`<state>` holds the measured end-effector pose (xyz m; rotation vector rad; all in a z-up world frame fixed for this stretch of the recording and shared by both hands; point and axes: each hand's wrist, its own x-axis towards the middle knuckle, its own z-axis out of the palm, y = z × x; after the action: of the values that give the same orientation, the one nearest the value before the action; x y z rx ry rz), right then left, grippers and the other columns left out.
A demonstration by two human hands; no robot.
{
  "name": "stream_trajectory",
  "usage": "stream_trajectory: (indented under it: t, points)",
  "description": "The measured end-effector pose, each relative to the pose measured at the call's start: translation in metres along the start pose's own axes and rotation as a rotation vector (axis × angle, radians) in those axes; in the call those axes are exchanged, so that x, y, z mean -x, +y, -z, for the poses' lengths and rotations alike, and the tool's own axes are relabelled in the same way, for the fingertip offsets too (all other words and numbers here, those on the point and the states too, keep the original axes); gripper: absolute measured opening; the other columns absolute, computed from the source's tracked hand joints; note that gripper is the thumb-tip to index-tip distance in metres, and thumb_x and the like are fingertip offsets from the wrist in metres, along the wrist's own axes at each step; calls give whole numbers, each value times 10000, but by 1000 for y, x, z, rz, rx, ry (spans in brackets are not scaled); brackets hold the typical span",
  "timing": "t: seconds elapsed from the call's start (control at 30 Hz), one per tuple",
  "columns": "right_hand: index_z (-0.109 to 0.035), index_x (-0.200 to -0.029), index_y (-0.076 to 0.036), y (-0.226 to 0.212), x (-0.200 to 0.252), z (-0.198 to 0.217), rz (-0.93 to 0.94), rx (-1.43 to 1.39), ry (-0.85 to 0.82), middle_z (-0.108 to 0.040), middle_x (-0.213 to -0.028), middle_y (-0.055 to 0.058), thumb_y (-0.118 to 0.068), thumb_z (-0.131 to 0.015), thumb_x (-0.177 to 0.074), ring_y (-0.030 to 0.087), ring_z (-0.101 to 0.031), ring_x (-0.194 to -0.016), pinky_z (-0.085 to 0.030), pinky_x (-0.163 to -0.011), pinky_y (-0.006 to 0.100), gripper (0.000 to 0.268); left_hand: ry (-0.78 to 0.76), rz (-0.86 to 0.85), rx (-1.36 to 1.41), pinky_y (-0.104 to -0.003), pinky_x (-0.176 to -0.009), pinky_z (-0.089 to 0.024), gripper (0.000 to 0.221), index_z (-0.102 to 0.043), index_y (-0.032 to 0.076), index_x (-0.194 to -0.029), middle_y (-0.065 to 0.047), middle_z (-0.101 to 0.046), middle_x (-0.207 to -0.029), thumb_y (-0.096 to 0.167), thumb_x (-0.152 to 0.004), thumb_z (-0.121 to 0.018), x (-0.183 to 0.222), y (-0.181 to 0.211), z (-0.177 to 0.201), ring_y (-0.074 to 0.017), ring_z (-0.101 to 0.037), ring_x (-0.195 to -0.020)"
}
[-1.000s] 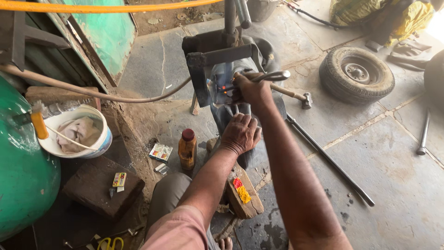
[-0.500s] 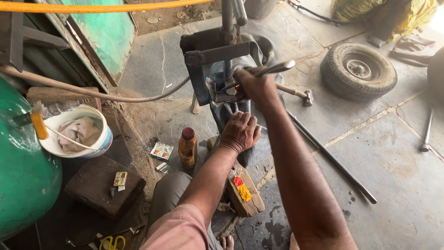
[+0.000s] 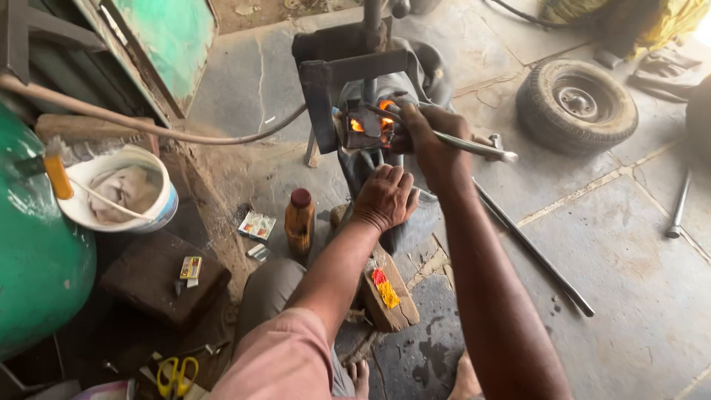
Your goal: The person repairs a rubber tire tube by heating a patch over a flame in a mechanical press and using metal tongs to position the tube.
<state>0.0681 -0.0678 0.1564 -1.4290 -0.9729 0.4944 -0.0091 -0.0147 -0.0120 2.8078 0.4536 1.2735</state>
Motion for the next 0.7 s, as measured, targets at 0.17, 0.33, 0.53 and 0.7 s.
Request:
stream_trajectory:
  t: [0.17, 0.33, 0.53, 0.7]
  points:
    - [-705, -1126, 80, -34, 26, 40, 53, -8, 3, -754, -894, 189, -166, -611, -1039, 196, -760, -723, -670, -657, 323, 277, -44, -13, -22, -464, -922, -489, 286, -590, 69, -938, -144, -579, -935, 344, -907, -663, -17, -9, -1, -327, -585, -939]
    - [-698, -1165, 59, -57, 81, 105, 43, 357, 42, -762, -979, 231, -202, -606, -1044, 243, -791, -835, -668, -718, 329, 302, -18, -17, -29, -457, -915, -497, 283, -590, 65, -958, -145, -581, -942, 339, -919, -653, -12, -9, -4, -312, -591, -923]
    - [-739, -1203, -47, -45, 157, 189, -159, 832, 77, -813, -980, 147, -292, -629, -1001, 228, -803, -877, -639, -769, 366, 337, -17, -20, -21, -467, -923, -498, 271, -594, 64, -955, -145, -585, -933, 330, -940, -643, -12, -10, -7, -315, -600, -930]
    - [-752, -1200, -47, -24, 220, 224, -293, 892, 179, -814, -935, 150, -285, -669, -969, 233, -809, -843, -643, -764, 367, 342, 3, -37, -42, -469, -924, -508, 277, -593, 60, -949, -146, -586, -932, 332, -928, -641, -12, -10, -6, -308, -602, -919]
